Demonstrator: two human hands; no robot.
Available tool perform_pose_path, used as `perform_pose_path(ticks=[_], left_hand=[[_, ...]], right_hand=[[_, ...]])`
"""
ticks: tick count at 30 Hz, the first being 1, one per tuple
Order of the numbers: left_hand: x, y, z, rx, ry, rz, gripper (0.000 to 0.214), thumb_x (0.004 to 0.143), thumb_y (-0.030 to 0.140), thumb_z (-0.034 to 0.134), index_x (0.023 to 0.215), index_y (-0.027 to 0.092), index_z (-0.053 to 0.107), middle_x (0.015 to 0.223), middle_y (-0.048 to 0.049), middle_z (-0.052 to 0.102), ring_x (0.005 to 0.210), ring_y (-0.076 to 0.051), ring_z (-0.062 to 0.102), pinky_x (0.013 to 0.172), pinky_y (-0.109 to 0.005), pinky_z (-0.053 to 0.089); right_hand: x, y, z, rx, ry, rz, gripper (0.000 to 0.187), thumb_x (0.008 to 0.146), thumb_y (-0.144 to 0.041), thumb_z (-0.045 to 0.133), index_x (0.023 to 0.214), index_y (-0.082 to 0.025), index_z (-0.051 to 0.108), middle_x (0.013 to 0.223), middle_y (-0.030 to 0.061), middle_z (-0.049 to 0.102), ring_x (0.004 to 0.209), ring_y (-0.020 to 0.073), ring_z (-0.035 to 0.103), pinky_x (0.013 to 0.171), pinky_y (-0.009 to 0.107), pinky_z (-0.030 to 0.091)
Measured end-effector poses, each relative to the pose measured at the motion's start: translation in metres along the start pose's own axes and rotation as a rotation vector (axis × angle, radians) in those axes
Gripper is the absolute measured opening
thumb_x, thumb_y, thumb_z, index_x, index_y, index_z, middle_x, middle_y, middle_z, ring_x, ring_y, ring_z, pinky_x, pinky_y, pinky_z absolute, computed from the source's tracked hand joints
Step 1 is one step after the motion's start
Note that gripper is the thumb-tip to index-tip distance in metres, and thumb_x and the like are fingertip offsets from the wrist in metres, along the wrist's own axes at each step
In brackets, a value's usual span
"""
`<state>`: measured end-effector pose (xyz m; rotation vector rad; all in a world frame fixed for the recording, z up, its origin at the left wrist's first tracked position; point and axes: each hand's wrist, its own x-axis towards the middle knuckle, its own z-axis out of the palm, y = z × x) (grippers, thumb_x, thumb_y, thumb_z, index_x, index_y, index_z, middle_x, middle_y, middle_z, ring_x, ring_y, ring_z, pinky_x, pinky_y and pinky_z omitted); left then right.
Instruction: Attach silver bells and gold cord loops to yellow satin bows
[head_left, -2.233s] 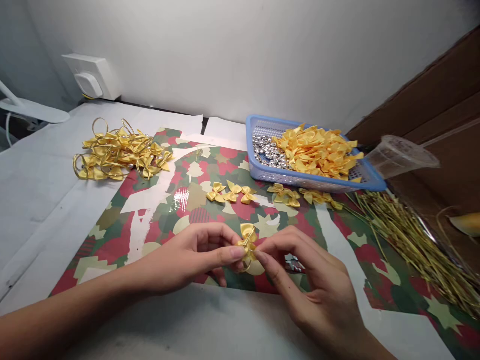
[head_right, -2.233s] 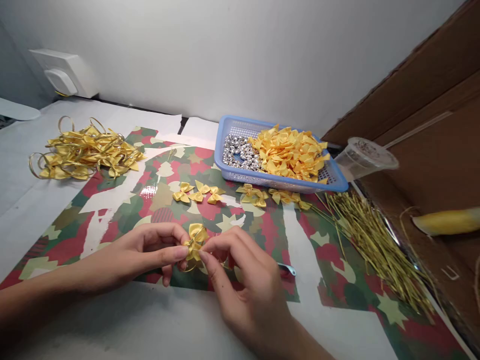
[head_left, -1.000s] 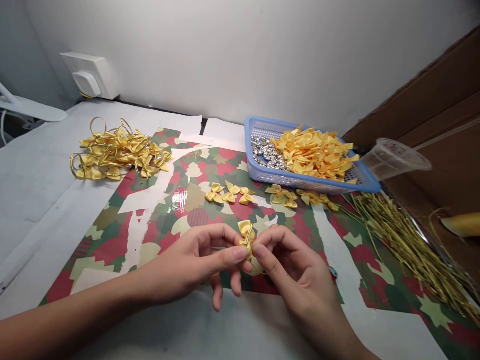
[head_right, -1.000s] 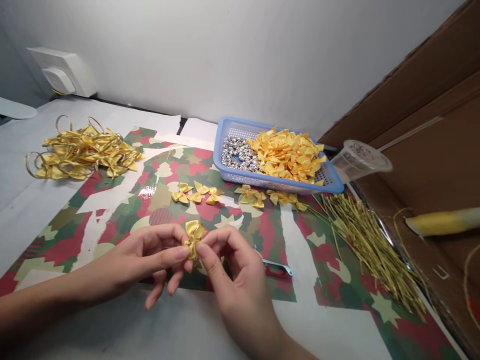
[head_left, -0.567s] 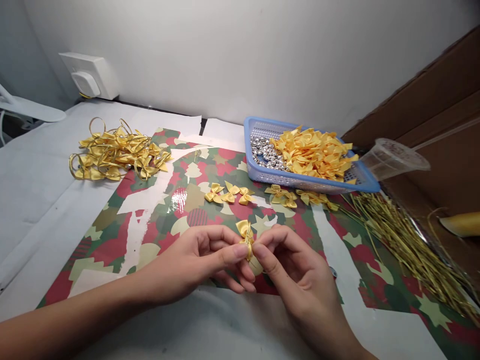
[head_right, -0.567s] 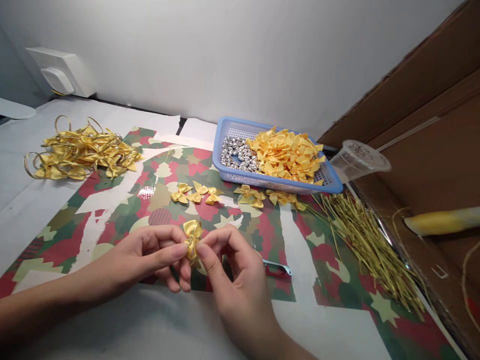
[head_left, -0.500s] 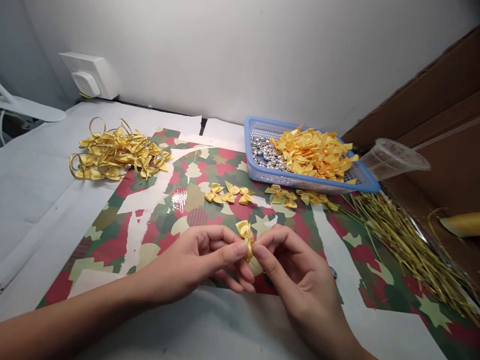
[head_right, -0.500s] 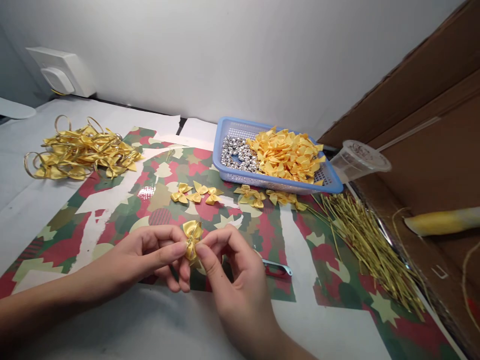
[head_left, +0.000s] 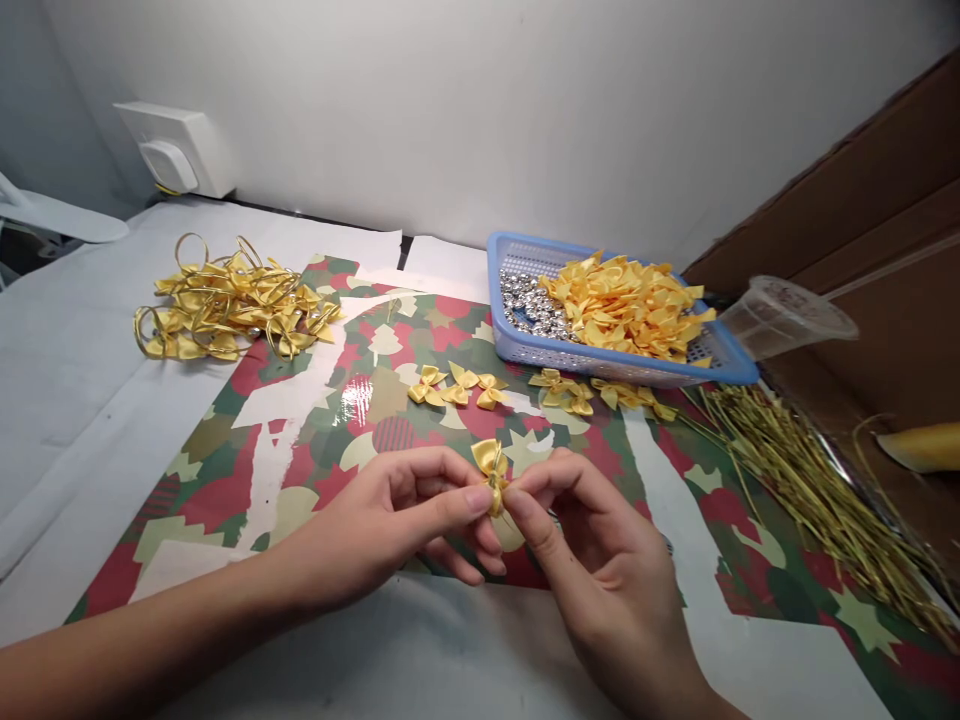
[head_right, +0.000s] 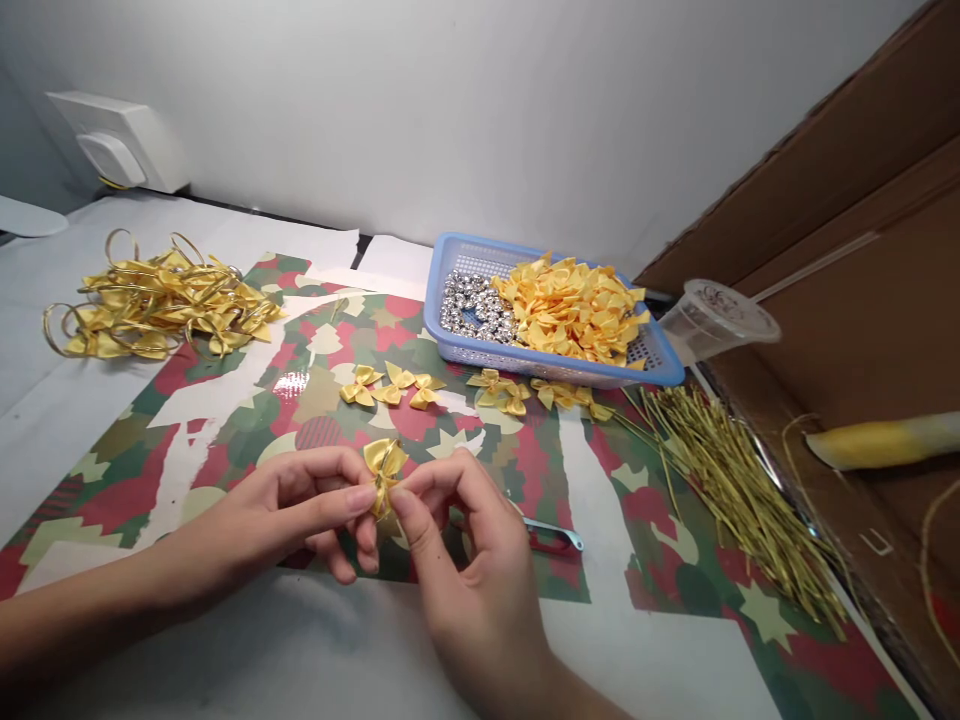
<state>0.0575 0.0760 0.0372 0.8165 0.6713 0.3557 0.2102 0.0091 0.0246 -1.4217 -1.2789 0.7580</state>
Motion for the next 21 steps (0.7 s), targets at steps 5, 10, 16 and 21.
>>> perform_pose_path(ticks=[5, 10, 16, 21], left_hand=[[0.0007, -0.0023, -0.0012, 0.012, 0.015, 0.022, 0.016, 0.081, 0.029, 0.067, 0.075, 0.016, 0.062, 0.065, 0.0019, 0.066, 0.061, -0.008, 0.063, 0.057, -0.016, 0.05], [0.0019, -0.0013, 0.0005, 0.013, 0.022, 0.027, 0.018, 0.078, 0.031, 0.07, 0.073, 0.016, 0.062, 0.064, 0.0017, 0.066, 0.059, -0.009, 0.062, 0.056, -0.017, 0.05], [0.0008, -0.0024, 0.0015, 0.008, 0.053, 0.029, 0.019, 0.076, 0.032, 0.072, 0.071, 0.016, 0.063, 0.062, 0.0018, 0.065, 0.058, -0.009, 0.061, 0.054, -0.017, 0.049], [0.0022, -0.0031, 0.0009, 0.006, 0.064, 0.05, 0.018, 0.077, 0.03, 0.071, 0.07, 0.016, 0.064, 0.059, 0.0023, 0.064, 0.058, -0.009, 0.061, 0.053, -0.016, 0.048]], right_hand=[[-0.0027, 0.003, -0.0004, -0.033, -0.001, -0.018, 0.012, 0.086, -0.022, 0.055, 0.075, -0.022, 0.057, 0.065, -0.0015, 0.057, 0.059, 0.0124, 0.055, 0.054, 0.022, 0.046], [-0.0031, 0.0054, 0.0005, 0.032, 0.006, 0.023, 0.014, 0.087, -0.027, 0.056, 0.074, -0.022, 0.057, 0.063, -0.0019, 0.054, 0.057, 0.0127, 0.053, 0.053, 0.022, 0.045], [0.0021, 0.0019, 0.0004, 0.18, -0.074, 0.146, 0.018, 0.083, -0.033, 0.061, 0.071, -0.02, 0.057, 0.061, -0.0024, 0.051, 0.054, 0.011, 0.05, 0.048, 0.02, 0.044], [0.0049, 0.0002, 0.0003, 0.256, -0.096, 0.193, 0.021, 0.082, -0.036, 0.062, 0.071, -0.02, 0.057, 0.062, -0.0028, 0.049, 0.054, 0.0102, 0.048, 0.047, 0.019, 0.042]])
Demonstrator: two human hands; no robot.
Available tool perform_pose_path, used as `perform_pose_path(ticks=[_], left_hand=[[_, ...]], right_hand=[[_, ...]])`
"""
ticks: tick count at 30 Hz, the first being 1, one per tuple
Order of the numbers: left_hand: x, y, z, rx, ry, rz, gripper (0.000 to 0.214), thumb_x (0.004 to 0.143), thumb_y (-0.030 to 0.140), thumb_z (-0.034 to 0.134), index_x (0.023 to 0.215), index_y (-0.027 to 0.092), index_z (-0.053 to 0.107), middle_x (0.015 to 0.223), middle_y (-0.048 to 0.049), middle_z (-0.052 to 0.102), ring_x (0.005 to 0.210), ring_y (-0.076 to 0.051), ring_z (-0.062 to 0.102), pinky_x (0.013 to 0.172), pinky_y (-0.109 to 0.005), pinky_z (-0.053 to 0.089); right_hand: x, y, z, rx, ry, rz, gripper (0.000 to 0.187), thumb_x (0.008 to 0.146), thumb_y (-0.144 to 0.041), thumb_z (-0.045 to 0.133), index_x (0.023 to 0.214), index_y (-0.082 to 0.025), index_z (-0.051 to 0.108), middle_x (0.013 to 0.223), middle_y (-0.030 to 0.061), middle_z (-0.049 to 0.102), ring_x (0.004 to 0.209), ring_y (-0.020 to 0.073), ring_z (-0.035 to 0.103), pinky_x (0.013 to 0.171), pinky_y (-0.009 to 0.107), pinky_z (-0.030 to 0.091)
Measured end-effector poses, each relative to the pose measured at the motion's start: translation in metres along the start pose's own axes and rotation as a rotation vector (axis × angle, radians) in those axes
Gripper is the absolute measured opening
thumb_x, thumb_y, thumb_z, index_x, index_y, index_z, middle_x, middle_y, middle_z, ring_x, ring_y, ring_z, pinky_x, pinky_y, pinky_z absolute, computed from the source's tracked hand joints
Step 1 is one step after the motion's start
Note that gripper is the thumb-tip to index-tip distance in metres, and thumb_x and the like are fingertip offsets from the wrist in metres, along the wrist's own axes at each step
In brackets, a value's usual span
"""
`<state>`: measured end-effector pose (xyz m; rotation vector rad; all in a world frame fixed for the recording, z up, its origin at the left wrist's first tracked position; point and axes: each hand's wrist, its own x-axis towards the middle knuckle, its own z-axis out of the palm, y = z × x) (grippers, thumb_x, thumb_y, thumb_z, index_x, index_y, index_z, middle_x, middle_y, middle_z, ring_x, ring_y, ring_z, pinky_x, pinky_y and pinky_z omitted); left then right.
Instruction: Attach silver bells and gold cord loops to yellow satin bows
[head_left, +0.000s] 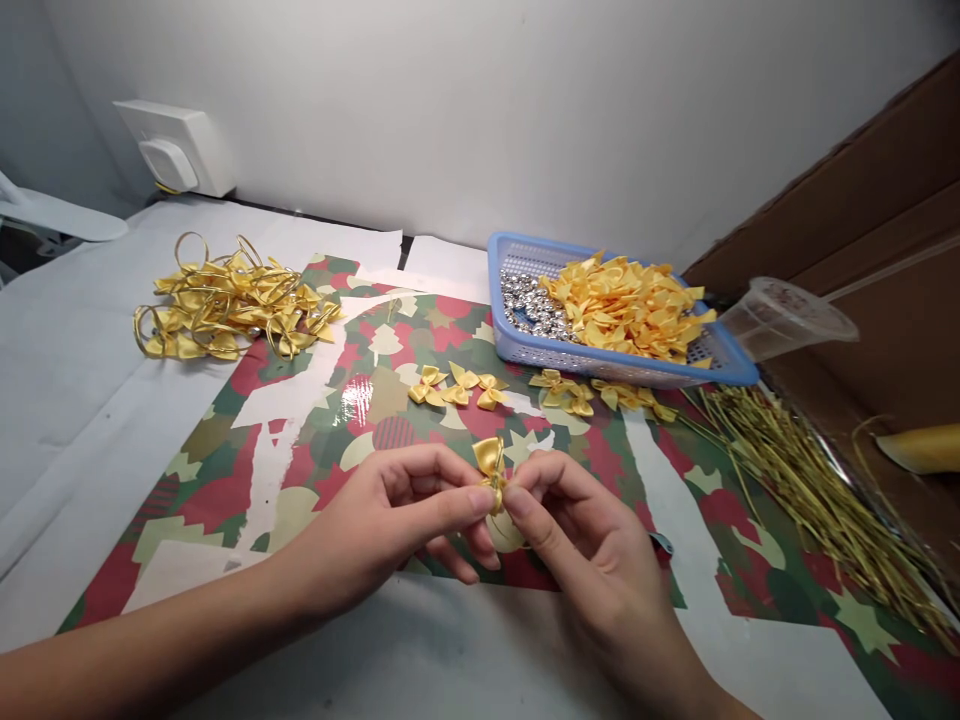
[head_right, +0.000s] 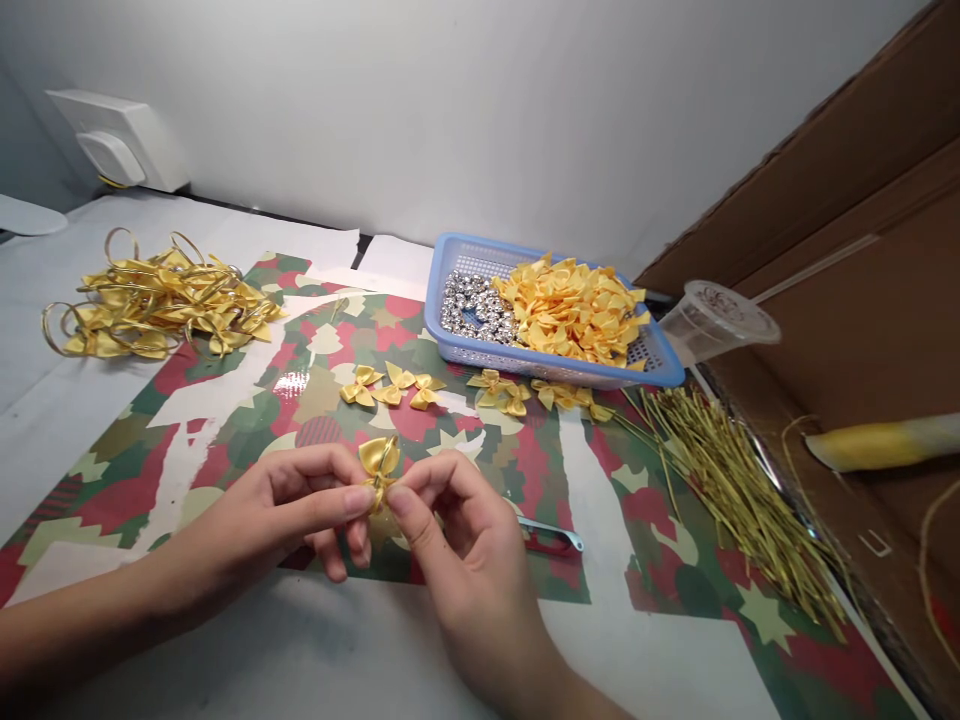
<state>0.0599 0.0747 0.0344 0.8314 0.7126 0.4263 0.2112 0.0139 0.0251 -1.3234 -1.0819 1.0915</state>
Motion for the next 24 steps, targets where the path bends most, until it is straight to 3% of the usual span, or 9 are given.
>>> perform_pose_path(ticks=[9, 24], left_hand=[[-0.001, 0.0, 0.0, 0.021, 0.056, 0.019, 0.022, 0.071, 0.031, 0.075, 0.064, 0.016, 0.062, 0.053, 0.0034, 0.061, 0.048, -0.007, 0.056, 0.046, -0.016, 0.043], [0.001, 0.001, -0.002, -0.003, 0.031, 0.021, 0.014, 0.073, 0.025, 0.074, 0.064, 0.017, 0.069, 0.054, 0.0028, 0.065, 0.049, -0.005, 0.055, 0.048, -0.013, 0.043]], right_hand=[[-0.001, 0.004, 0.001, 0.033, 0.001, -0.009, 0.02, 0.082, -0.038, 0.062, 0.072, -0.021, 0.058, 0.065, -0.0017, 0.051, 0.056, 0.0117, 0.049, 0.047, 0.02, 0.043], [-0.003, 0.012, 0.0, 0.123, -0.041, 0.013, 0.017, 0.085, -0.035, 0.061, 0.075, -0.022, 0.058, 0.068, -0.0029, 0.05, 0.059, 0.0107, 0.049, 0.051, 0.02, 0.041]])
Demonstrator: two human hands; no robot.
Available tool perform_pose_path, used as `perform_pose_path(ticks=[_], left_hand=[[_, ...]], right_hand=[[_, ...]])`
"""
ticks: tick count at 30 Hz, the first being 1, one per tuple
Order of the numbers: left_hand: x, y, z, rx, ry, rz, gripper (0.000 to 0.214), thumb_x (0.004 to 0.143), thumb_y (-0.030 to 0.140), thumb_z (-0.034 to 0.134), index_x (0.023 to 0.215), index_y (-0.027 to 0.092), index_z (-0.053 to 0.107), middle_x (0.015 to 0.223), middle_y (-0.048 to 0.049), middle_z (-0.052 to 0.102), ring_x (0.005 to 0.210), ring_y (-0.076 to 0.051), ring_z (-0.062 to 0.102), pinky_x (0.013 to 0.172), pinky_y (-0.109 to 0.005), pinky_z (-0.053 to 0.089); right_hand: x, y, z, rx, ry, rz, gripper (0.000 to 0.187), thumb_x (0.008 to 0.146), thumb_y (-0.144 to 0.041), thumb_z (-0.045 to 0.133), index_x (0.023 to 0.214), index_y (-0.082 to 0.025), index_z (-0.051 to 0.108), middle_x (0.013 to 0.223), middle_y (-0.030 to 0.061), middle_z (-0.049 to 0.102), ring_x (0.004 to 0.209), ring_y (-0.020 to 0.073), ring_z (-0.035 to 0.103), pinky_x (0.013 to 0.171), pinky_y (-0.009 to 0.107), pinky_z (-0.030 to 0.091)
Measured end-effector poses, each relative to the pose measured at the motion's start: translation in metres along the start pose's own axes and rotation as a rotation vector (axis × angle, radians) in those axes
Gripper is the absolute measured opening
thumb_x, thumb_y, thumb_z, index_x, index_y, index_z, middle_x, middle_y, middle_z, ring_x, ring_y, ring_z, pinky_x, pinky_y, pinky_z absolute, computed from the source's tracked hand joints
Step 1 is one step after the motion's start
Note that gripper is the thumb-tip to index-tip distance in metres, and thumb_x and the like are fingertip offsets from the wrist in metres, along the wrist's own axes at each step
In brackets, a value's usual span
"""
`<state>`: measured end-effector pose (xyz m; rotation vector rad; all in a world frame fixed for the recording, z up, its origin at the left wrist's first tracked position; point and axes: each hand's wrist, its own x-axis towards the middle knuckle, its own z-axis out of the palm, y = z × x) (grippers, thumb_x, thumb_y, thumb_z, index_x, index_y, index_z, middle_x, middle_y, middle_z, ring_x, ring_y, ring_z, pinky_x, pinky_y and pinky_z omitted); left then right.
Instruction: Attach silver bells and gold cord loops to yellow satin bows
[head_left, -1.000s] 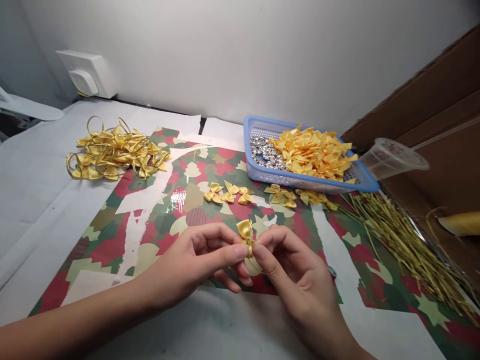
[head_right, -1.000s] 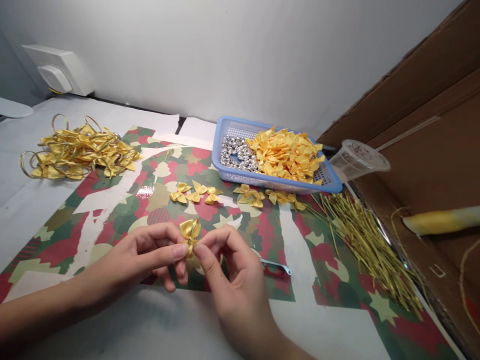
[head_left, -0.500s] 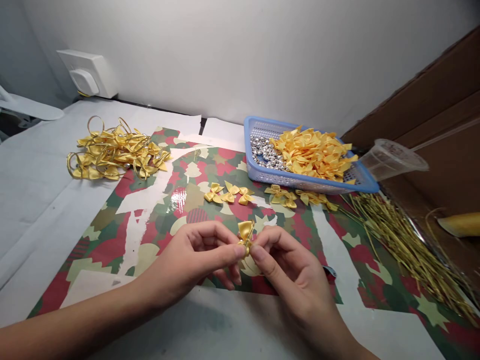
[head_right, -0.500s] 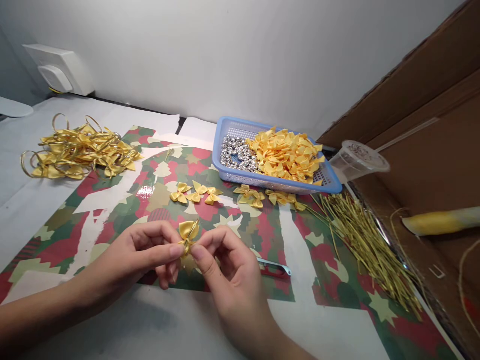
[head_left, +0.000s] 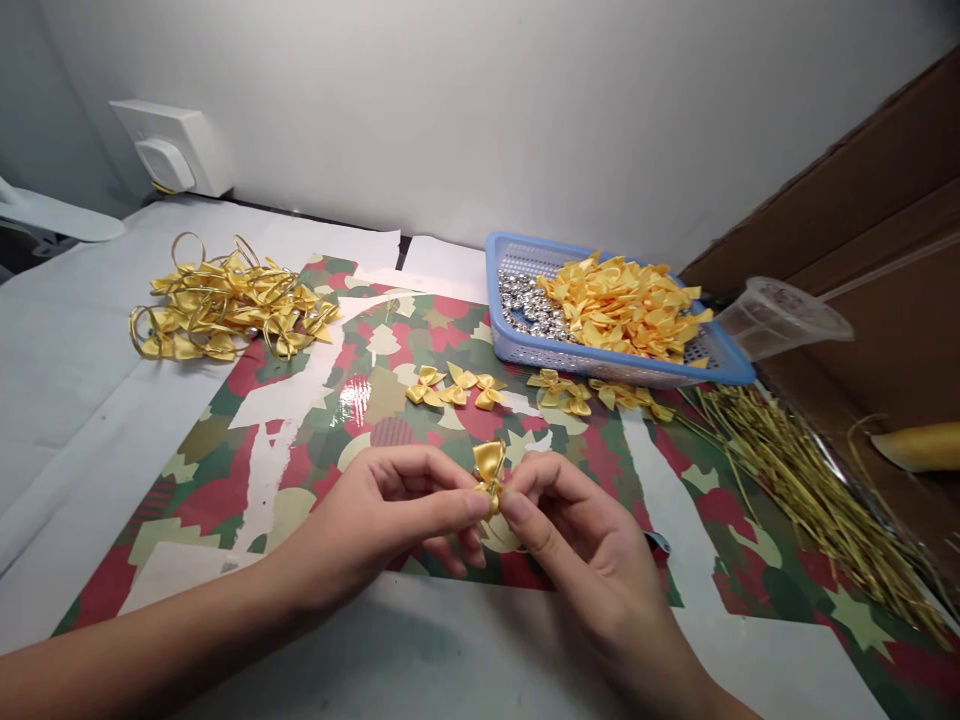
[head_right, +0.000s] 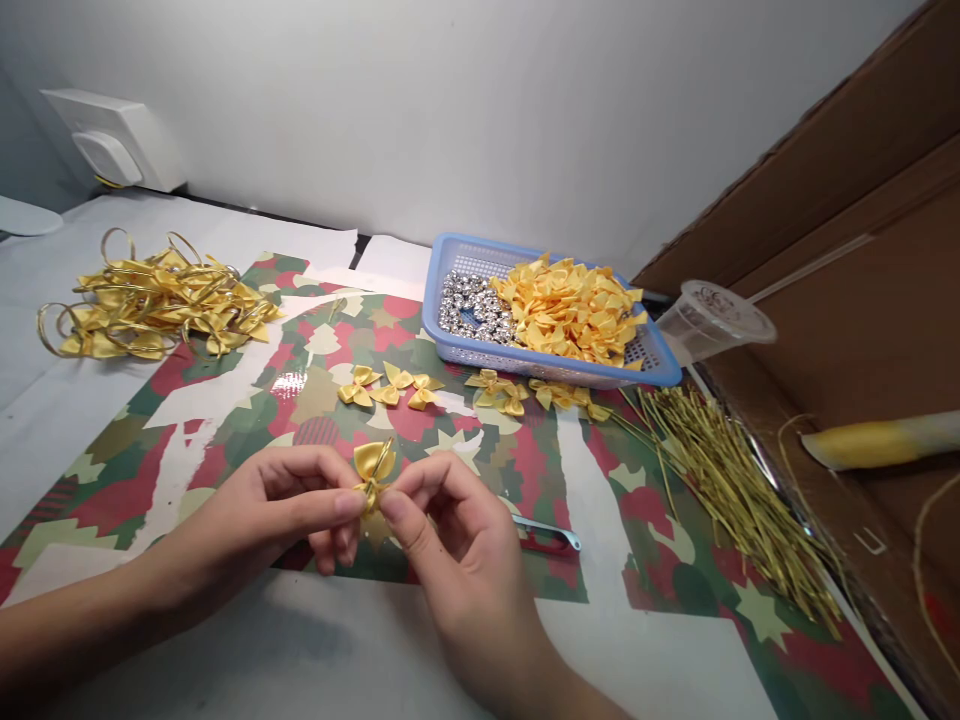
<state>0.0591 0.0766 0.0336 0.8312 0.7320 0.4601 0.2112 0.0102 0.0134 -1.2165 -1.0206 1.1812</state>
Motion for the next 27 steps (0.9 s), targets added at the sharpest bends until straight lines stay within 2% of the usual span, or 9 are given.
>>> perform_pose_path(ticks=[8, 17, 22, 27], left_hand=[[-0.0001, -0.0017, 0.001, -0.066, -0.022, -0.022, 0.015, 0.071, 0.026, 0.076, 0.064, 0.016, 0.067, 0.055, 0.0038, 0.062, 0.049, -0.005, 0.053, 0.046, -0.011, 0.043], [0.0021, -0.0033, 0.0014, -0.125, -0.039, -0.037, 0.014, 0.072, 0.023, 0.074, 0.063, 0.015, 0.066, 0.055, 0.0032, 0.061, 0.05, -0.005, 0.053, 0.046, -0.011, 0.044], [0.0025, -0.0049, 0.0005, -0.123, -0.033, -0.04, 0.014, 0.071, 0.023, 0.073, 0.063, 0.015, 0.065, 0.054, 0.0031, 0.06, 0.051, -0.005, 0.053, 0.046, -0.012, 0.043], [0.0011, -0.0038, -0.0036, -0.113, -0.009, -0.034, 0.015, 0.073, 0.025, 0.072, 0.063, 0.016, 0.065, 0.054, 0.0035, 0.061, 0.048, -0.004, 0.051, 0.044, -0.011, 0.039]], right_hand=[[0.0017, 0.0018, -0.0028, 0.11, -0.1, 0.105, 0.021, 0.084, -0.039, 0.061, 0.076, -0.021, 0.056, 0.072, -0.0004, 0.052, 0.067, 0.0139, 0.05, 0.058, 0.024, 0.041], [0.0036, 0.003, -0.0017, 0.272, -0.162, 0.14, 0.017, 0.085, -0.035, 0.062, 0.076, -0.021, 0.057, 0.066, -0.0038, 0.048, 0.061, 0.0101, 0.046, 0.056, 0.021, 0.036], [0.007, 0.005, -0.0014, 0.259, -0.15, 0.156, 0.02, 0.083, -0.037, 0.064, 0.075, -0.021, 0.056, 0.066, -0.0031, 0.051, 0.061, 0.0107, 0.048, 0.057, 0.022, 0.038], [0.0086, 0.0042, -0.0032, 0.153, -0.115, 0.178, 0.025, 0.078, -0.043, 0.067, 0.072, -0.02, 0.059, 0.064, -0.0021, 0.052, 0.059, 0.0114, 0.047, 0.055, 0.023, 0.04]])
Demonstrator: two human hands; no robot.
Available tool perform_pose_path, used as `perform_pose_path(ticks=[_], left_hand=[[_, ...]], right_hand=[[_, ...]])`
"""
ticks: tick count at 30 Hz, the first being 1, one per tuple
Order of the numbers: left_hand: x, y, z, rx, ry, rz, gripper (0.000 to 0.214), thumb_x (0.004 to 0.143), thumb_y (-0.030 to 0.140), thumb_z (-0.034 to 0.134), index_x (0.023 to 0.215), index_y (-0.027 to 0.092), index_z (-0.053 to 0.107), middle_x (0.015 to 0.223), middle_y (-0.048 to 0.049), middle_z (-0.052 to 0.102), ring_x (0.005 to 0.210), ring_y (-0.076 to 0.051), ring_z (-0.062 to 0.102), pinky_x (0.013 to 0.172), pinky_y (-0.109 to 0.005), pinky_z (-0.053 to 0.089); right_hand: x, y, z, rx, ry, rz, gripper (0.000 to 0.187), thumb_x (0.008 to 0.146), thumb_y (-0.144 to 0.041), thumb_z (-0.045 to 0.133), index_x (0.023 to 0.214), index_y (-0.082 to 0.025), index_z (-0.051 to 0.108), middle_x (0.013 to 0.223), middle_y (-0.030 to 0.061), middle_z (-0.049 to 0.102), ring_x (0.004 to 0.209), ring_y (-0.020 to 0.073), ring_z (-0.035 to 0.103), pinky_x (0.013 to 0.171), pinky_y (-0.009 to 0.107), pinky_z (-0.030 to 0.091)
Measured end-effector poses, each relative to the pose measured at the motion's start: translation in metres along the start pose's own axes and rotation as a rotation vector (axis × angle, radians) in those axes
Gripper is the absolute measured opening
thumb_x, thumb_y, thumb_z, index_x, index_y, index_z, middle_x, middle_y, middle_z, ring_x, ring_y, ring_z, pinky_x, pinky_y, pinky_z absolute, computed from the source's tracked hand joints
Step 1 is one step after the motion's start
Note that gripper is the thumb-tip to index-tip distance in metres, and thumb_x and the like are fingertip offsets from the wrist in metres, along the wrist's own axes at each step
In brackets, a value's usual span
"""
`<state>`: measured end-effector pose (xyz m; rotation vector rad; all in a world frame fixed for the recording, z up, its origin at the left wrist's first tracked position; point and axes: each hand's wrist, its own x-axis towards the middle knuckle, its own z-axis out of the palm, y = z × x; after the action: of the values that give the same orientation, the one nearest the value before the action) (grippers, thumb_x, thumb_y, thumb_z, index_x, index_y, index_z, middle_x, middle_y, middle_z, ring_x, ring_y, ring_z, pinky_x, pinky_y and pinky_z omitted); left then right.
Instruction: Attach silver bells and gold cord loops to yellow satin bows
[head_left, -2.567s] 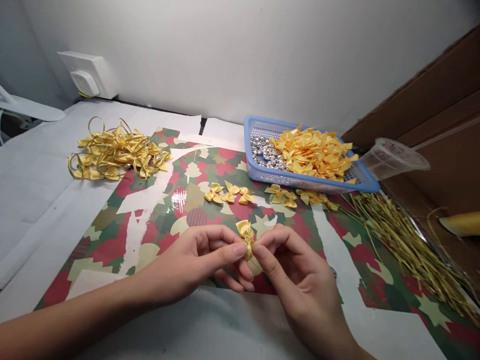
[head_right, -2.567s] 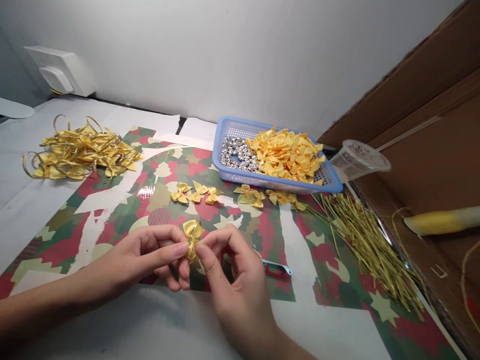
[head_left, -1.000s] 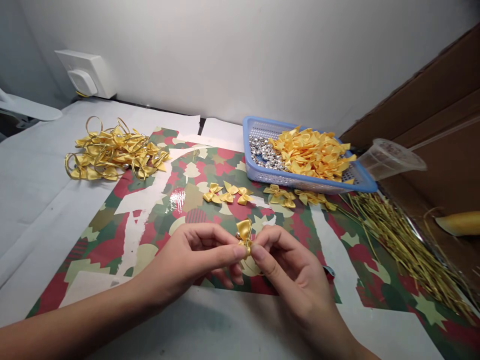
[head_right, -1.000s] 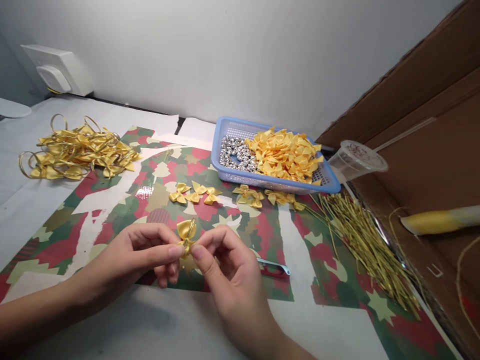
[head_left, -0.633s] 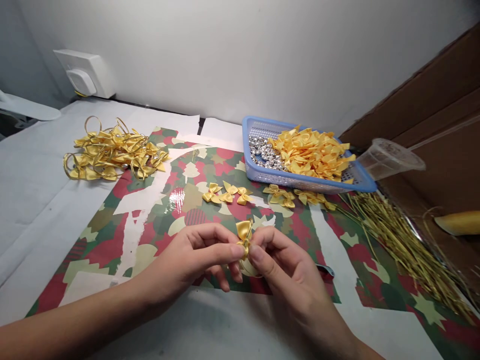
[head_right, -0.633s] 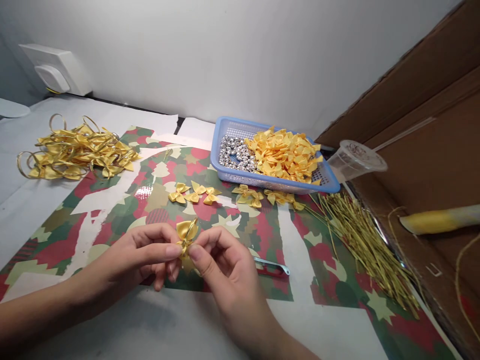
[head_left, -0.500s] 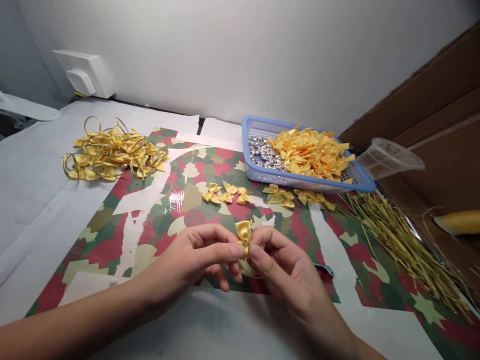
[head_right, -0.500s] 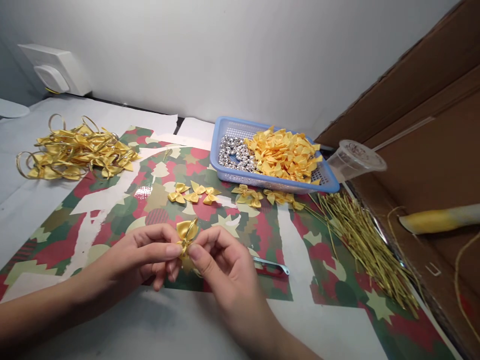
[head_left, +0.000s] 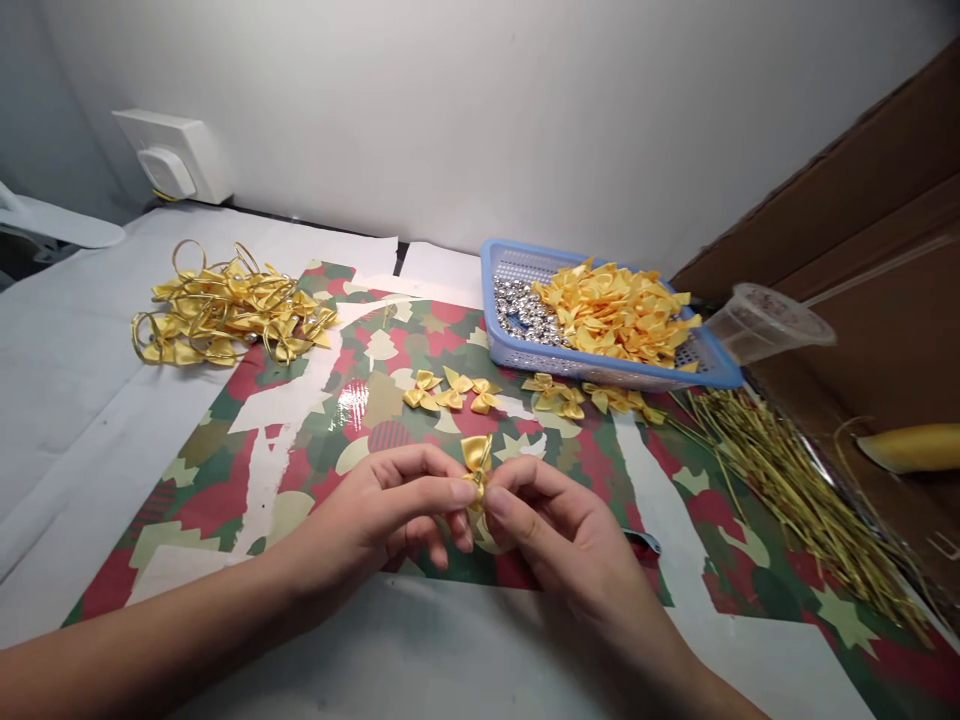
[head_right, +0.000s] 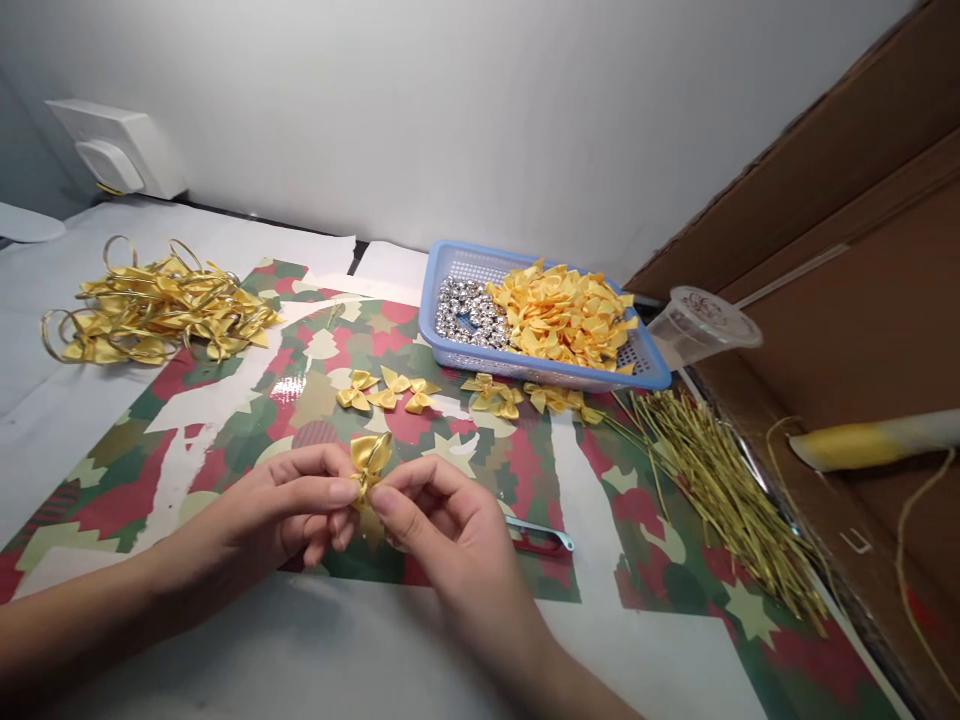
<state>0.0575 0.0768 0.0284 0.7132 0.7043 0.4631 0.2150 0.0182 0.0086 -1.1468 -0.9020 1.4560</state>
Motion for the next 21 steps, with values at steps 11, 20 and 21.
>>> perform_pose_path(ticks=[11, 20, 21], left_hand=[[0.003, -0.005, -0.006, 0.069, 0.035, -0.03, 0.021, 0.069, 0.034, 0.074, 0.065, 0.017, 0.063, 0.053, 0.0038, 0.062, 0.043, -0.003, 0.049, 0.039, -0.013, 0.026], [0.007, -0.002, -0.015, 0.054, 0.035, 0.113, 0.016, 0.069, 0.029, 0.074, 0.065, 0.016, 0.066, 0.055, 0.0034, 0.059, 0.048, -0.005, 0.049, 0.046, -0.015, 0.037], [0.007, -0.002, -0.015, 0.054, 0.035, 0.12, 0.016, 0.069, 0.029, 0.074, 0.064, 0.016, 0.066, 0.054, 0.0033, 0.058, 0.049, -0.005, 0.048, 0.045, -0.015, 0.037]], right_hand=[[0.001, -0.01, 0.003, -0.128, 0.02, -0.057, 0.028, 0.075, -0.043, 0.069, 0.067, -0.018, 0.061, 0.062, -0.0032, 0.051, 0.056, 0.0091, 0.046, 0.054, 0.021, 0.039], [0.004, -0.017, 0.003, -0.172, 0.044, 0.034, 0.036, 0.065, -0.051, 0.074, 0.066, -0.017, 0.062, 0.062, -0.0015, 0.054, 0.056, 0.0107, 0.048, 0.053, 0.023, 0.044], [0.004, -0.017, 0.004, -0.192, 0.055, 0.016, 0.036, 0.065, -0.052, 0.073, 0.065, -0.017, 0.062, 0.061, -0.0015, 0.053, 0.056, 0.011, 0.048, 0.053, 0.023, 0.044]])
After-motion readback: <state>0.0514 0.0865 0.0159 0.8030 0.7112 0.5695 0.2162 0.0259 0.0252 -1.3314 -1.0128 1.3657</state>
